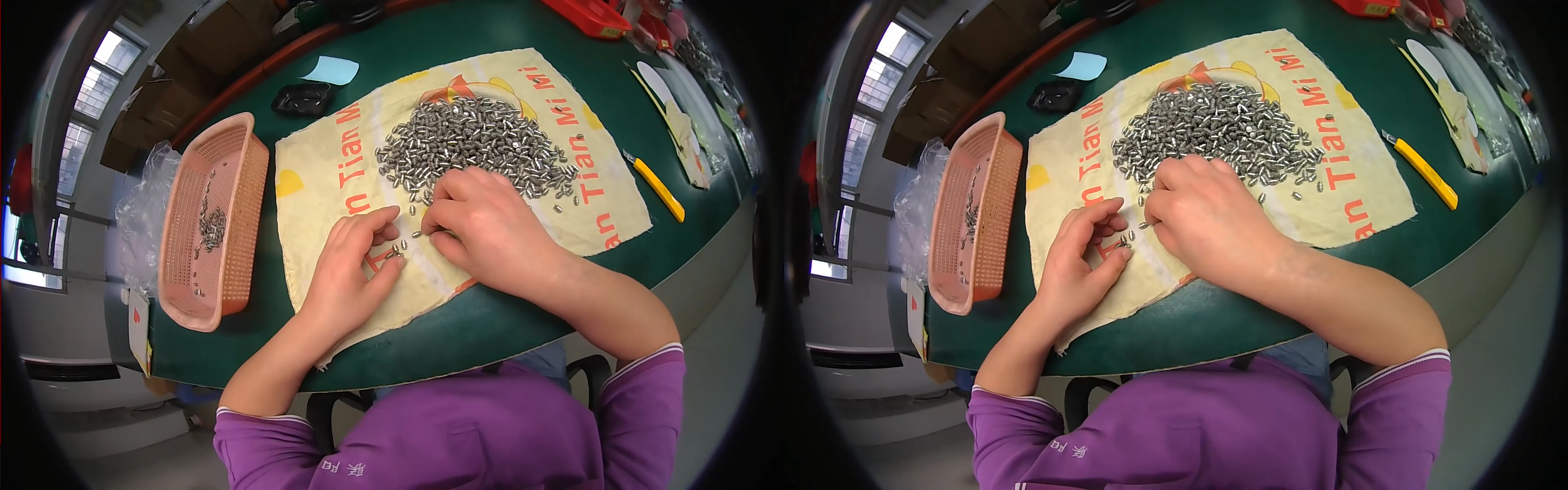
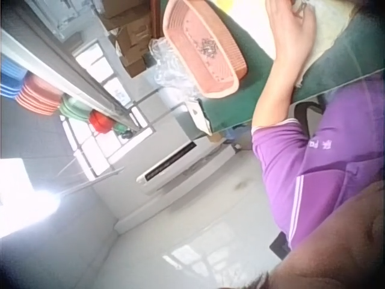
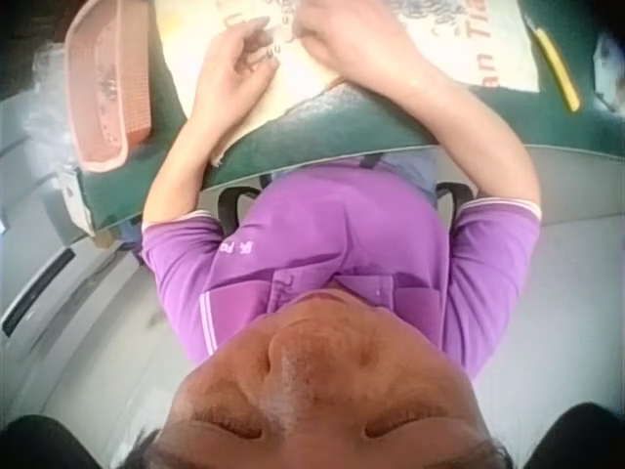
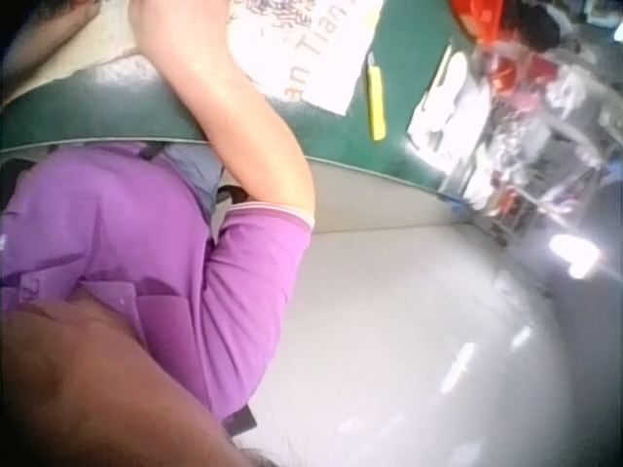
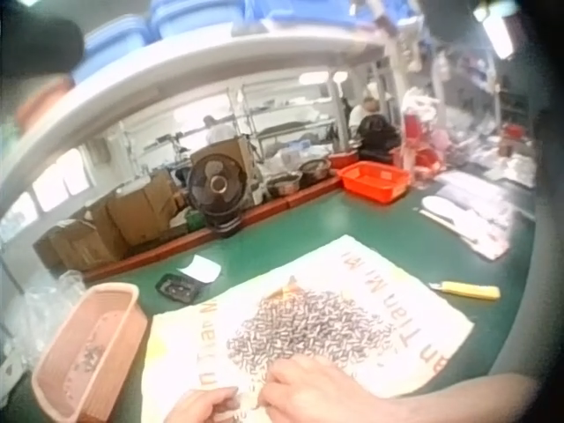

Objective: The recorder is sorting small metal pins from a pile on a cloth mat and precisely inserting them into plastic carrier strips using their hands and a small manual tool.

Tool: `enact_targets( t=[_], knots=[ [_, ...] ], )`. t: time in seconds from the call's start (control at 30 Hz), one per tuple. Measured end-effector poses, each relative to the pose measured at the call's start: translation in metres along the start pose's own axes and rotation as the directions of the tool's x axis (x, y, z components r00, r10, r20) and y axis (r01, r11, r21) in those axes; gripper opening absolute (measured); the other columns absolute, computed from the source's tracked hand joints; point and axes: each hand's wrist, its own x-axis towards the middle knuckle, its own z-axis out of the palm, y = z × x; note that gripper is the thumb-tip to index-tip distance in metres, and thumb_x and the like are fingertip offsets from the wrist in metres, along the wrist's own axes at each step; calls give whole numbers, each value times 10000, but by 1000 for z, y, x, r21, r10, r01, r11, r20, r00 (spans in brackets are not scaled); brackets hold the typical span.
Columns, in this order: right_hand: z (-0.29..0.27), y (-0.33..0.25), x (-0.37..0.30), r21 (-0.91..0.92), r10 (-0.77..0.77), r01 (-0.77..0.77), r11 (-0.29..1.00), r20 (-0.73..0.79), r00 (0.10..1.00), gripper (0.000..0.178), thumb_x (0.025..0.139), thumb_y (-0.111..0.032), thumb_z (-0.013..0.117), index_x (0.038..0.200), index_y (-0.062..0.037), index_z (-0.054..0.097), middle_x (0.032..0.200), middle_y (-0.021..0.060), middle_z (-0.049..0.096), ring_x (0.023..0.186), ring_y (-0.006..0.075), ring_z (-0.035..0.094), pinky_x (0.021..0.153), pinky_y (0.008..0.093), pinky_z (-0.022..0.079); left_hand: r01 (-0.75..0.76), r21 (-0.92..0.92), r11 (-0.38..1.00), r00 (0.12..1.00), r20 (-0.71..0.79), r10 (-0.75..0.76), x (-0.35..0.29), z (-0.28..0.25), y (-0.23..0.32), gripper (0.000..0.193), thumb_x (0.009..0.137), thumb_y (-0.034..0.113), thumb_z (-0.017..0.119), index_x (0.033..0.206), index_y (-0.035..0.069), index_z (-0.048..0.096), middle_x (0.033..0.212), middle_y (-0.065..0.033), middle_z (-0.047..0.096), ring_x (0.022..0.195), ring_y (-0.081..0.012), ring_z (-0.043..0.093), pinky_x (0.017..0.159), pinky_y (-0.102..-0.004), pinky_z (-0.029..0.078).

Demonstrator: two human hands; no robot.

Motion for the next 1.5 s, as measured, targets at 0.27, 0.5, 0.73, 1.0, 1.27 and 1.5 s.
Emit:
enact_targets(
  t=[0.27,0.5,0.73,1.0,1.27,1.5],
  knots=[
    [0,-9,1,-22,-38,39,999,33,999,192,762,-102,785,938,-88,710,927,49,613,922,265,618,800,405,469,-51,-123,991,998,-35,47,-2,6,-2,570,833,-85,703,1373,35,568,1111,-87,628,1065,-199,630,926,-320,535],
    [5,-9,-1,33,-129,128,991,63,990,83,821,-81,694,895,-84,656,833,75,592,844,286,616,763,428,480,-41,-144,989,997,-71,31,2,9,2,516,813,-22,723,1308,46,595,953,-47,656,931,-256,600,864,-383,492],
    [-4,-9,-3,169,-123,99,981,139,983,137,808,-70,707,933,-68,653,856,93,591,861,313,612,773,438,485,-74,-79,994,997,-23,72,-3,7,1,564,821,-80,712,1357,42,584,991,-32,654,1000,-204,593,847,-326,508],
    [-5,-7,-2,89,-78,72,993,67,995,177,794,-55,711,963,-60,657,877,89,589,865,312,611,765,440,479,-88,-115,990,996,12,90,1,8,1,550,838,-98,675,1360,48,583,984,-9,680,1028,-199,596,872,-325,501],
    [-12,-6,-1,81,-63,52,995,144,988,130,798,-56,710,919,-60,663,866,99,601,860,319,620,759,439,486,-101,-90,991,995,-6,101,-4,4,3,745,799,-68,739,1483,50,468,1020,-45,650,1037,-232,593,898,-355,489],
    [-10,-13,-2,216,-21,-18,976,178,984,171,782,-47,733,931,-33,651,840,136,612,848,360,637,756,472,517,-134,-18,991,991,-3,134,-2,9,3,769,782,-33,768,1484,42,463,1020,-46,657,1068,-243,599,893,-370,488]
  ],
)
